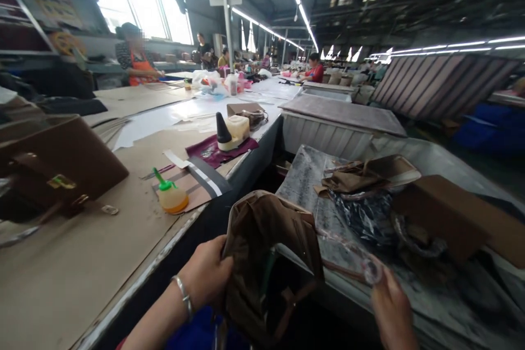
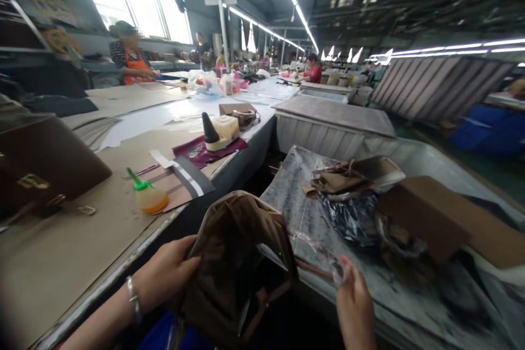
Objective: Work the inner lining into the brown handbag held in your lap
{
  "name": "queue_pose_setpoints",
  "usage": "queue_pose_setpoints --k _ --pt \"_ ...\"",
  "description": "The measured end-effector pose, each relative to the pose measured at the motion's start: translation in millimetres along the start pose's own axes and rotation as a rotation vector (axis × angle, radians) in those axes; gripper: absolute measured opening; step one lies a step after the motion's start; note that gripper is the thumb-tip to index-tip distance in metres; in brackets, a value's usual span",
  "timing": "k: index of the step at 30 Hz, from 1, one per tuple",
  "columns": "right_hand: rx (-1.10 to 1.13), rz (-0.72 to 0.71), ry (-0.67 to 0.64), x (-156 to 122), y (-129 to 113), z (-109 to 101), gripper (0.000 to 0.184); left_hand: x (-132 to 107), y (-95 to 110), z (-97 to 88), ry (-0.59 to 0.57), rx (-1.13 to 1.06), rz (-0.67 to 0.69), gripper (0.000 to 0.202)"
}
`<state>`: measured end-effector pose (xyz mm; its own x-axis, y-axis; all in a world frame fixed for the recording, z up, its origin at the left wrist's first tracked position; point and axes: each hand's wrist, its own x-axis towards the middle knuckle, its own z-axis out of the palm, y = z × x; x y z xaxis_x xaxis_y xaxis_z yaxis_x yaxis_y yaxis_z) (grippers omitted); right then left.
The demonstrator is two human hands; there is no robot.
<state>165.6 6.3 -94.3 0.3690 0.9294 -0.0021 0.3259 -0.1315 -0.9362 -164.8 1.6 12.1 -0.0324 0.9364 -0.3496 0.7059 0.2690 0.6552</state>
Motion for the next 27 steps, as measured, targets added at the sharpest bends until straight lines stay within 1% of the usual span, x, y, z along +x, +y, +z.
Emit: queue_pose_setpoints --k 2,3,4,5,7,8,9,11,12,13,15,17,18,19,21,22,23,24,25,26,27 --pt "0.030 -0.124 0.102 -6.4 -34.5 -2.6 0.053 -0.9 -2.5 0.6 -0.023 -0.015 0.000 0.026" --pt "0.013 -0.203 0.118 -10.7 -50.2 -0.2 0.052 -1.4 -3.6 0.4 -0.032 -0.021 0.002 0.028" --pt "-0.035 -0.282 0.076 -15.3 -63.0 4.9 0.052 -2.3 -4.3 0.0 -0.038 -0.024 0.010 0.029" --pt "-0.107 -0.344 0.000 -19.9 -72.0 12.3 0.054 -3.4 -4.4 -0.6 -0.044 -0.025 0.022 0.030" --pt "-0.268 -0.403 -0.204 -27.2 -78.5 31.6 0.064 -7.0 -3.0 -2.1 -0.056 -0.024 0.057 0.031" --pt "-0.327 -0.397 -0.288 -29.3 -76.8 41.6 0.068 -9.3 -1.6 -3.1 -0.064 -0.024 0.073 0.031" --pt "-0.369 -0.378 -0.342 -30.4 -73.1 50.6 0.070 -11.8 -0.2 -4.5 -0.072 -0.023 0.087 0.032" --pt "-0.424 -0.327 -0.386 -30.4 -63.6 61.8 0.068 -16.7 1.9 -9.4 -0.070 -0.011 0.098 0.034" --pt "-0.442 -0.303 -0.394 -30.4 -59.8 63.3 0.066 -18.9 2.3 -13.1 -0.062 0.001 0.095 0.035" --pt "-0.446 -0.284 -0.416 -30.8 -57.6 62.2 0.063 -21.0 2.0 -17.7 -0.054 0.013 0.089 0.036" --pt "-0.394 -0.255 -0.533 -34.3 -58.5 54.8 0.050 -25.2 -1.2 -28.7 -0.072 0.020 0.075 0.038" --pt "-0.295 -0.222 -0.687 -40.8 -64.9 46.5 0.030 -29.9 -8.8 -39.7 -0.143 0.021 0.074 0.038" --pt "-0.246 -0.209 -0.738 -44.4 -68.8 43.8 0.024 -32.6 -14.4 -44.3 -0.181 0.028 0.080 0.038" --pt "-0.211 -0.200 -0.757 -47.9 -72.4 42.4 0.023 -35.5 -21.1 -47.9 -0.218 0.044 0.091 0.039" --pt "-0.175 -0.194 -0.722 -53.9 -77.6 43.5 0.028 -41.3 -36.4 -52.0 -0.260 0.133 0.091 0.040" --pt "-0.164 -0.194 -0.711 -56.3 -79.1 45.5 0.030 -43.6 -43.8 -52.8 -0.244 0.219 0.057 0.042" --pt "-0.149 -0.197 -0.720 -58.3 -80.2 47.8 0.032 -45.1 -50.0 -53.1 -0.196 0.329 0.020 0.045" --pt "-0.132 -0.199 -0.753 -59.9 -81.1 50.3 0.033 -45.4 -54.3 -52.9 -0.117 0.455 0.002 0.050" --pt "-0.110 -0.201 -0.801 -61.1 -81.9 52.6 0.033 -44.5 -56.0 -52.2 -0.024 0.578 0.018 0.055" --pt "-0.086 -0.204 -0.854 -61.7 -82.8 54.6 0.033 -42.1 -54.9 -51.0 0.061 0.674 0.075 0.058" --pt "-0.062 -0.205 -0.898 -61.7 -83.6 56.3 0.033 -38.4 -51.2 -49.0 0.116 0.729 0.172 0.059"
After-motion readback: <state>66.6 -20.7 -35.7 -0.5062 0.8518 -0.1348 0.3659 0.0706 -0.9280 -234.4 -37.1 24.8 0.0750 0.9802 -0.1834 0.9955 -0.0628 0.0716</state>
